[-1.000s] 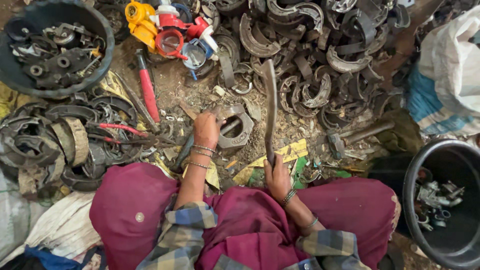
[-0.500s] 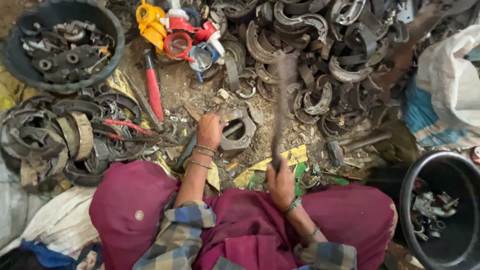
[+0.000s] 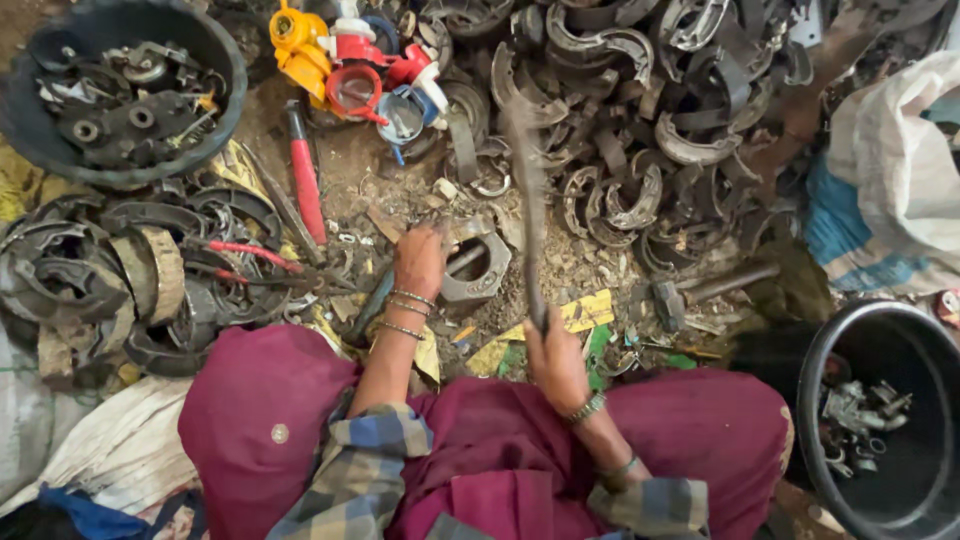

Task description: The person sits on the ground and uses a hammer and a curved metal bar to repeatedly strike and shape a small metal piece held on a metal block. The person adjusts the piece and continues hammering throughout the clip.

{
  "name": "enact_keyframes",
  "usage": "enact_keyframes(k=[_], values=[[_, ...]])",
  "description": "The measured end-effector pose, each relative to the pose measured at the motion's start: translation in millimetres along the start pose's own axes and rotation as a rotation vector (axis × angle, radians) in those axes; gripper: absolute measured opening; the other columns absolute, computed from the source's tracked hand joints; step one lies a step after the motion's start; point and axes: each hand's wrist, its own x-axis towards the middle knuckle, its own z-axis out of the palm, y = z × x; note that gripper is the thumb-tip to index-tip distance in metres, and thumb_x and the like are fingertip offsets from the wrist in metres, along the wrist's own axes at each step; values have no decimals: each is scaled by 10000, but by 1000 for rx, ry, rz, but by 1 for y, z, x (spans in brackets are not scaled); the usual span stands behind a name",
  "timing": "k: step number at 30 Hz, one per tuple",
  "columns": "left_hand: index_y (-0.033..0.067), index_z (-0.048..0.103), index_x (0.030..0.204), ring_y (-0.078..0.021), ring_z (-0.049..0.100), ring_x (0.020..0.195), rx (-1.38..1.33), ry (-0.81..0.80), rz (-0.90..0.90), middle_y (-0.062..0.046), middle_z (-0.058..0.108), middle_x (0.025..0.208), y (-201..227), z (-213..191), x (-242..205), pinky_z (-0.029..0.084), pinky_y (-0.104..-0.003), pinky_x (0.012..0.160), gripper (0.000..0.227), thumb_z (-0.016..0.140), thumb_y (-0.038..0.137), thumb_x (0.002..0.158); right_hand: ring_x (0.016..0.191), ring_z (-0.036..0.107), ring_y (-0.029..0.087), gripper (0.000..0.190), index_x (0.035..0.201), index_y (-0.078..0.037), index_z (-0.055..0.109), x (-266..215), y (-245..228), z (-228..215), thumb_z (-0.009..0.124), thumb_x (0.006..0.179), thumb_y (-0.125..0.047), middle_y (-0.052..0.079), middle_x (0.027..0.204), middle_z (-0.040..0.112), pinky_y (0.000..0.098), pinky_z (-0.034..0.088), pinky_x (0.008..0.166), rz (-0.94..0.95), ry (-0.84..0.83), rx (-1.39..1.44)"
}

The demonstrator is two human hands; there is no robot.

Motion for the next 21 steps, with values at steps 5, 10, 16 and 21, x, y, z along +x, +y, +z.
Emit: enact_keyframes(k=[5, 10, 16, 21], values=[[27, 762, 742, -411, 705, 812, -47, -40, -48, -219, 708, 837, 6, -8, 7, 564, -502, 743, 170, 773, 188, 795, 526, 583, 173, 299, 1164, 6, 488, 8, -7, -15, 552, 1052, -263, 103, 673, 611, 395, 487, 457, -253, 327, 334], [43, 769, 761, -398, 718, 828, 11, -29, -65, -195, 725, 883, 8, -13, 4, 579, -472, 751, 118, 742, 145, 813, 562, 632, 390, 327, 1135, 5, 483, 35, 43, 38, 562, 1059, -303, 211, 695, 650, 512, 476, 526, -93, -154, -375], [30, 763, 850, -389, 722, 833, -53, -42, -134, -219, 715, 885, 4, -6, 3, 569, -476, 714, 218, 693, 205, 959, 530, 620, 336, 326, 1187, -6, 479, 14, 29, -1, 540, 1036, -288, 185, 681, 639, 461, 500, 470, 19, 52, 8], [22, 754, 778, -403, 707, 807, -14, -20, -21, -219, 707, 831, 1, -4, 5, 556, -499, 707, 204, 710, 219, 802, 519, 613, 296, 280, 1186, -3, 471, 25, -7, -28, 536, 1024, -223, 134, 726, 640, 397, 501, 444, -234, 405, 347]])
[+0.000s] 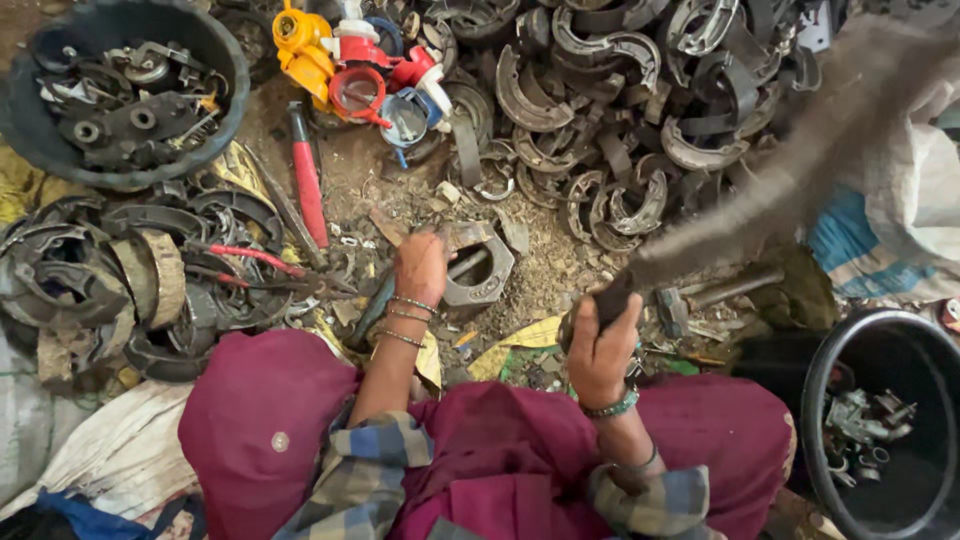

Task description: The person sits on the ground and uses a hammer and a curved metal bar to repeatedly strike and shape a small metal piece held on a metal block. The person adjusts the piece and continues hammering throughout the clip.

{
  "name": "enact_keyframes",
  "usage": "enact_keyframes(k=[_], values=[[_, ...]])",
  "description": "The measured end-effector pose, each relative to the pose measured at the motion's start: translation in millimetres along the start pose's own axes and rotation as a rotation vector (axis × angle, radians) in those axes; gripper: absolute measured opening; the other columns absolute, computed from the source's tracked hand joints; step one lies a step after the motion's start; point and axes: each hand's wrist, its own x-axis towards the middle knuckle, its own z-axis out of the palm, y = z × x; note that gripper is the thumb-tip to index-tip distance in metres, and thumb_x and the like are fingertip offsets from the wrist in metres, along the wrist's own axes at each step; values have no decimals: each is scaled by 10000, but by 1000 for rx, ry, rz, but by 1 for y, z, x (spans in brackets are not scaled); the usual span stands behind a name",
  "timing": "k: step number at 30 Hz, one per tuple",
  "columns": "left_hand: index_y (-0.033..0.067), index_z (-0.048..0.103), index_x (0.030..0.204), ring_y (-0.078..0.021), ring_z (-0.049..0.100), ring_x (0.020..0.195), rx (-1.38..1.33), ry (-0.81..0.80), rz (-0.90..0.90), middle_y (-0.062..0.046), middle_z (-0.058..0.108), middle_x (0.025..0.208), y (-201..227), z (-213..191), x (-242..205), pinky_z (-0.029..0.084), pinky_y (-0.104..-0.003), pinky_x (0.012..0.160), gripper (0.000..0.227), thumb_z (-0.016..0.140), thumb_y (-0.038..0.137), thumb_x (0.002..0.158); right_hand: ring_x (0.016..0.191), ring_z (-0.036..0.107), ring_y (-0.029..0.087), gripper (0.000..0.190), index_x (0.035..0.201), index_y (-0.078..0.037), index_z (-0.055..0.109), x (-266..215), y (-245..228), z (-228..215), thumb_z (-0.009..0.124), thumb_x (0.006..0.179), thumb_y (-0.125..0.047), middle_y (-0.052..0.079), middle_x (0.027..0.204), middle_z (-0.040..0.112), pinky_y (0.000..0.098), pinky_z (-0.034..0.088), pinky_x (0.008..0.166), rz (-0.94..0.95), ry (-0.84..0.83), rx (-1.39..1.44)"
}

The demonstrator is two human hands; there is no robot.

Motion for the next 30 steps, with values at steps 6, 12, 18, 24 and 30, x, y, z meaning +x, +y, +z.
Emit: enact_keyframes(k=[6, 12, 18, 24, 30], values=[[33, 753, 733, -405, 709, 780, 55, 35, 1, -228, 700, 815, -3, 9, -2, 565, -499, 689, 169, 703, 165, 825, 637, 633, 382, 279, 1128, -9, 485, -29, 75, 43, 625, 1011, -220, 176, 745, 628, 483, 497, 530, -44, -423, -478], [37, 756, 750, -394, 718, 776, 122, 1, -10, -221, 708, 824, -2, 1, -6, 574, -488, 690, 144, 693, 134, 837, 572, 614, 230, 276, 1142, -22, 495, -22, 40, 10, 563, 1052, -274, 123, 699, 627, 387, 488, 487, 179, -358, -404], [31, 749, 764, -403, 711, 763, 67, 7, -8, -226, 703, 799, -2, 1, 0, 564, -500, 692, 178, 703, 189, 834, 549, 577, 156, 298, 1222, -5, 442, -2, 10, 14, 526, 1084, -256, 126, 748, 608, 343, 495, 454, -95, -48, 196], [45, 737, 768, -394, 714, 782, 77, 22, -50, -227, 700, 807, -11, 24, -4, 569, -481, 698, 199, 622, 153, 890, 652, 642, 484, 390, 1229, 7, 434, -22, 68, 54, 624, 986, -233, 292, 735, 670, 558, 486, 538, 3, -557, -569], [68, 762, 726, -366, 722, 775, 163, -1, -34, -204, 710, 802, -8, 28, -13, 569, -470, 678, 208, 606, 127, 851, 520, 627, 322, 320, 1174, -20, 514, -21, 2, 24, 613, 990, -262, 178, 648, 647, 451, 491, 450, 79, -297, -485]])
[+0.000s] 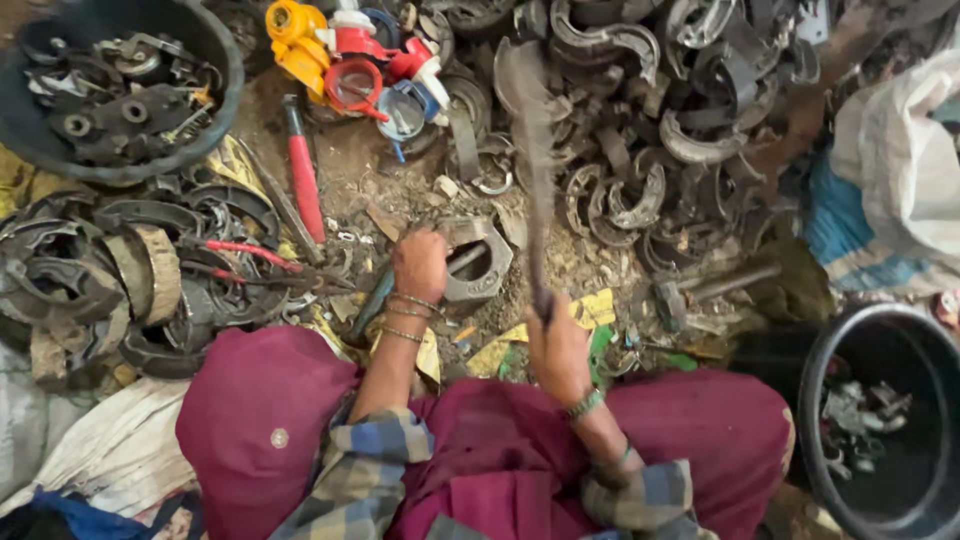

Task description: The person sits on the ground and uses a hammer and a curved metal bar to repeatedly strike and shape a small metal piece held on a metal block. The person adjusts the piece and continues hammering throughout the clip.

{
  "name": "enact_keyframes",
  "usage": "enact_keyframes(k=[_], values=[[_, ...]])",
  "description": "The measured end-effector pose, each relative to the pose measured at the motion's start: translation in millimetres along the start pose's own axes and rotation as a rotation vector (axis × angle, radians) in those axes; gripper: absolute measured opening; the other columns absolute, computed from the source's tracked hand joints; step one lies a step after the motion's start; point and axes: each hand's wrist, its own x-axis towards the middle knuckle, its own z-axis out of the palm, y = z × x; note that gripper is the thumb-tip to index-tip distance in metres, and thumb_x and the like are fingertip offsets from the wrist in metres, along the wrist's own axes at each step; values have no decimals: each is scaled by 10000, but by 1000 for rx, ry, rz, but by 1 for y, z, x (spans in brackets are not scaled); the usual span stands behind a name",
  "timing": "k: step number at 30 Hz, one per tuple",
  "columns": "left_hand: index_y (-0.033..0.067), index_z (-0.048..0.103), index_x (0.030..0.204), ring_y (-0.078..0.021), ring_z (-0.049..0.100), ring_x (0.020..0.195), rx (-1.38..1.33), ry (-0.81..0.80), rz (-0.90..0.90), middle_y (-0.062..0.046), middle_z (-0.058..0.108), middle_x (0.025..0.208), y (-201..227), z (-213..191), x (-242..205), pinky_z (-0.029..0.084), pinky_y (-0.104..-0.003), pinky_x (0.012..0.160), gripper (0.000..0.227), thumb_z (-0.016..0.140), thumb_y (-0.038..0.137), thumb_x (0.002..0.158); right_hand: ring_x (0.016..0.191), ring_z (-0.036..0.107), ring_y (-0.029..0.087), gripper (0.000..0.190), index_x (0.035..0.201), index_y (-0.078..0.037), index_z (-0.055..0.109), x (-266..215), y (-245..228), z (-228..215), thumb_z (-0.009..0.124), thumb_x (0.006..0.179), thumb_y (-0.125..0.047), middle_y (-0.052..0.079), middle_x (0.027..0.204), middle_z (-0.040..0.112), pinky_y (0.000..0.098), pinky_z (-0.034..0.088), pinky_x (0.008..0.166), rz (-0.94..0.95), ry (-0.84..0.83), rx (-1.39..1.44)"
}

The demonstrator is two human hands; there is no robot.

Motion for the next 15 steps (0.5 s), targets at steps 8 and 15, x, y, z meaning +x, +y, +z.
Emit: enact_keyframes(k=[8, 15], values=[[77, 782, 703, -349, 733, 799, 24, 4, 59, -190, 728, 806, 15, -30, 9, 574, -476, 781, 195, 635, 146, 812, 527, 621, 258, 232, 1070, -29, 504, 11, 33, 28, 583, 1015, -240, 142, 659, 622, 398, 501, 460, -91, 47, 202], [58, 800, 780, -369, 720, 821, -61, 110, 37, -173, 738, 863, 19, -34, 10, 568, -485, 807, 251, 652, 214, 910, 518, 610, 287, 307, 1131, -10, 515, 11, 36, 19, 614, 989, -264, 155, 632, 637, 426, 490, 458, -41, -93, -49]])
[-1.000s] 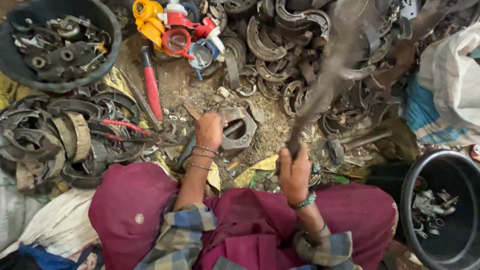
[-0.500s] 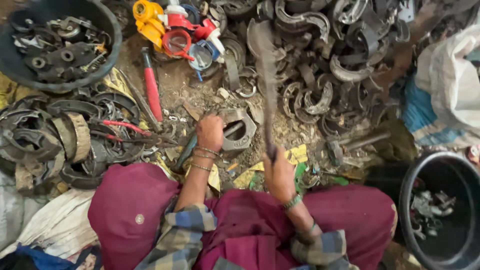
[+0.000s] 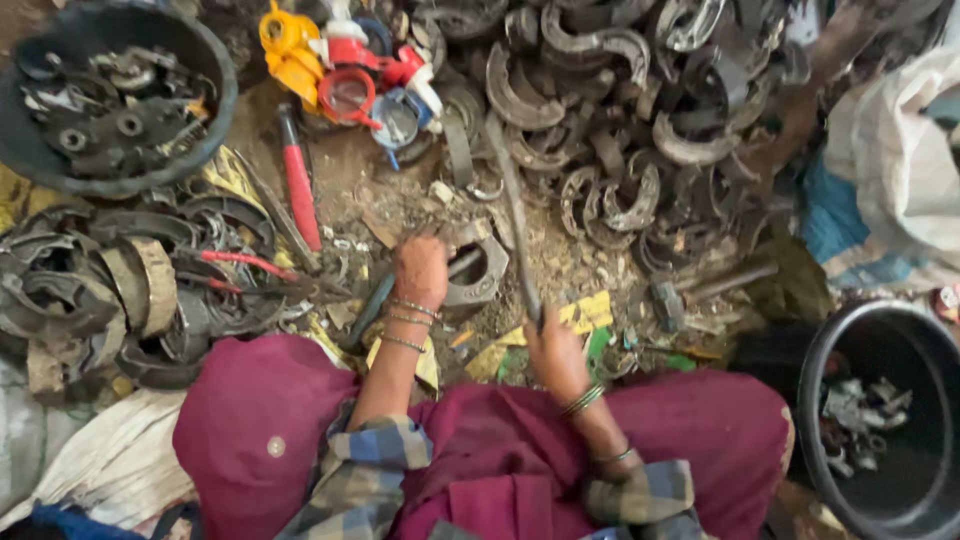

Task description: The person sits on the ground and uses a hammer and a curved metal bar to repeatedly strike and shape a small metal piece held on a metal block. The person adjusts the piece and continues hammering throughout the clip.

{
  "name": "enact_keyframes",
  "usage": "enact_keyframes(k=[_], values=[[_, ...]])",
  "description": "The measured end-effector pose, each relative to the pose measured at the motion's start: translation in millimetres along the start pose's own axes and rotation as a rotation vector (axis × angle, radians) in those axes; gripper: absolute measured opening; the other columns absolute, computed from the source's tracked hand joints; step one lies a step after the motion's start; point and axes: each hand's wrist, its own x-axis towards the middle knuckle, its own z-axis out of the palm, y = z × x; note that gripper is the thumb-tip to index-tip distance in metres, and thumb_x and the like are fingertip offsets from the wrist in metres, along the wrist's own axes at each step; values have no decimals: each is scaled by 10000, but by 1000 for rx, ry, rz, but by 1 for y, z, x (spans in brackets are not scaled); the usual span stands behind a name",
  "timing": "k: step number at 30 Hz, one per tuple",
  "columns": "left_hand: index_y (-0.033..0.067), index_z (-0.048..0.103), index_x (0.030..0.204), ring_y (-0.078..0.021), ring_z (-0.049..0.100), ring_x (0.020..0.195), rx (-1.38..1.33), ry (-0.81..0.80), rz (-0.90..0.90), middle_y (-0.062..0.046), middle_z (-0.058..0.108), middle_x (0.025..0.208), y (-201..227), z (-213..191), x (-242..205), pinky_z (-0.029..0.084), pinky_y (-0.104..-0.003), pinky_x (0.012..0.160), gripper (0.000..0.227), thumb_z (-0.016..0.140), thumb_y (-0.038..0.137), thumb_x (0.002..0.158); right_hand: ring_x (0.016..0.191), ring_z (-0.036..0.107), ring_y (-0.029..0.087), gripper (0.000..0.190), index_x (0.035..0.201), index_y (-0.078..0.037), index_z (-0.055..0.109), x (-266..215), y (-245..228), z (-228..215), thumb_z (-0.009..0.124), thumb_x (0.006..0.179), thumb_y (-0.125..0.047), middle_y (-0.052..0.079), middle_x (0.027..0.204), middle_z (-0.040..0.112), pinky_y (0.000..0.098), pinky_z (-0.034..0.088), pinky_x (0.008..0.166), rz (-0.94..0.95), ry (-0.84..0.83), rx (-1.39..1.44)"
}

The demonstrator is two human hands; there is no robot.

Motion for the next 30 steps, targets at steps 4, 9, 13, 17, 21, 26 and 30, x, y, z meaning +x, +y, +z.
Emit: enact_keyframes(k=[4, 9, 13, 17, 21, 26, 30], values=[[70, 801, 827, -345, 738, 862, 144, -172, -29, -180, 739, 898, -2, 7, -7, 580, -447, 766, 192, 635, 163, 853, 468, 591, 215, 252, 1121, -6, 519, -12, -39, -52, 564, 1029, -236, 128, 600, 619, 365, 460, 442, -54, 275, 296], [53, 797, 804, -365, 730, 857, 79, -174, -15, -192, 738, 903, -5, 11, -3, 577, -458, 760, 200, 633, 162, 836, 606, 649, 271, 257, 1138, -5, 503, 10, -30, -22, 592, 1023, -217, 167, 756, 662, 426, 532, 539, -12, 320, 351], [34, 784, 801, -375, 719, 892, -81, -95, -47, -212, 725, 928, -1, 5, -5, 577, -443, 769, 165, 658, 110, 875, 710, 653, 427, 300, 1108, -6, 503, 19, 5, 21, 617, 1031, -272, 236, 777, 678, 549, 525, 645, -19, -169, -157], [19, 784, 800, -383, 702, 885, -87, -23, 1, -211, 730, 913, 2, 0, -6, 559, -452, 772, 154, 712, 151, 766, 558, 629, 343, 377, 1184, 7, 494, 8, -2, -3, 600, 998, -302, 182, 711, 648, 477, 494, 515, 26, -13, -68], [43, 790, 768, -363, 703, 921, -8, -51, 66, -194, 732, 892, 0, -1, -6, 554, -451, 844, 144, 719, 168, 785, 531, 556, 129, 254, 1081, -28, 486, 6, -34, -55, 531, 1074, -278, 61, 670, 592, 326, 464, 463, -20, 214, 385], [34, 788, 768, -361, 701, 906, -6, -126, 4, -207, 728, 875, 0, 2, -9, 555, -451, 833, 153, 711, 158, 814, 600, 593, 278, 271, 1110, 5, 477, 25, -18, -17, 571, 1032, -236, 161, 715, 612, 419, 485, 510, -6, 235, 435], [15, 780, 784, -384, 702, 857, -9, -127, -50, -226, 722, 872, -6, -4, -6, 566, -459, 758, 142, 690, 120, 814, 685, 645, 471, 323, 1131, 28, 483, 27, 21, 31, 621, 979, -222, 279, 753, 654, 552, 511, 574, -133, -110, -89]])
